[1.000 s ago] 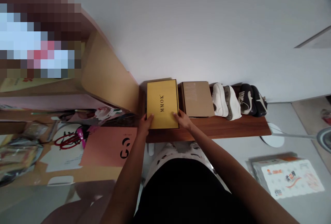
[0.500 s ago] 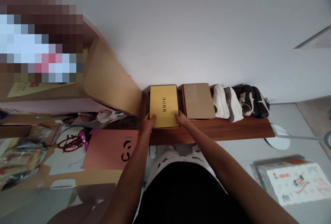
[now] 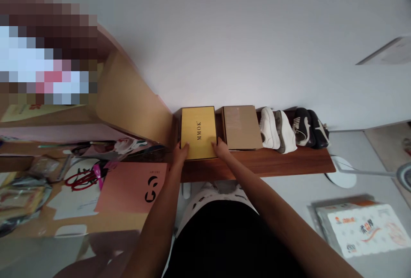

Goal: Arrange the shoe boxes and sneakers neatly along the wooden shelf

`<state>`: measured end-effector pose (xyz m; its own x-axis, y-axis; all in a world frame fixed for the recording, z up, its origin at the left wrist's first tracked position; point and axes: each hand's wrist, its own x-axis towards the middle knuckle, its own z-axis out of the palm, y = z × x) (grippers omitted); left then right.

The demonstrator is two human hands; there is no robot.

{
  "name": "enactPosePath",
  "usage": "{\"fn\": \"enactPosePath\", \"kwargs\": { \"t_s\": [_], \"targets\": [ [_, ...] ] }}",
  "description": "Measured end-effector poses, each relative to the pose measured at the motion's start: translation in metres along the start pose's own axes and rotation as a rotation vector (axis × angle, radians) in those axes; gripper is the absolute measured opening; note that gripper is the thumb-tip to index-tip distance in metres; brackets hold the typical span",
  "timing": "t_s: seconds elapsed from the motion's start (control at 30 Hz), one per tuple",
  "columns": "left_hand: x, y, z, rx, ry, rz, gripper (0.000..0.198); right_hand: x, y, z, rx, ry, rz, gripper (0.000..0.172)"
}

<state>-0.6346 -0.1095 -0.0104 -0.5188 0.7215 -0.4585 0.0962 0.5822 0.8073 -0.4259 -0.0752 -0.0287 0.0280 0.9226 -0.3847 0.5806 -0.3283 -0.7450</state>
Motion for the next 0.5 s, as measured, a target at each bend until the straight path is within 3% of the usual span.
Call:
{"fn": "enactPosePath", "kwargs": {
  "t_s": [0.1, 0.17, 0.23, 0.3, 0.4, 0.5],
  "targets": [
    [-0.012, 0.013, 0.008, 0.123, 0.159, 0.157, 0.06, -0.009, 0.007, -0.022, 0.05, 0.084, -0.132, 0.056],
    [-0.026, 0.022, 0.024, 0.154, 0.213, 0.296, 0.06, -0.013, 0.018, -0.048, 0.091, 0.143, -0.219, 0.055],
    [-0.042, 0.031, 0.053, 0.109, 0.135, 0.397, 0.053, -0.013, 0.032, -0.081, 0.096, 0.236, -0.258, 0.053],
    [-0.057, 0.037, 0.089, 0.019, -0.033, 0.4, 0.05, -0.008, 0.047, -0.114, 0.059, 0.351, -0.246, 0.049],
    [-0.066, 0.043, 0.146, -0.077, -0.262, 0.241, 0.052, 0.005, 0.068, -0.151, -0.009, 0.462, -0.185, 0.046],
    [-0.059, 0.042, 0.186, -0.078, -0.272, 0.098, 0.056, 0.02, 0.084, -0.17, -0.038, 0.47, -0.111, 0.05]
  ]
}}
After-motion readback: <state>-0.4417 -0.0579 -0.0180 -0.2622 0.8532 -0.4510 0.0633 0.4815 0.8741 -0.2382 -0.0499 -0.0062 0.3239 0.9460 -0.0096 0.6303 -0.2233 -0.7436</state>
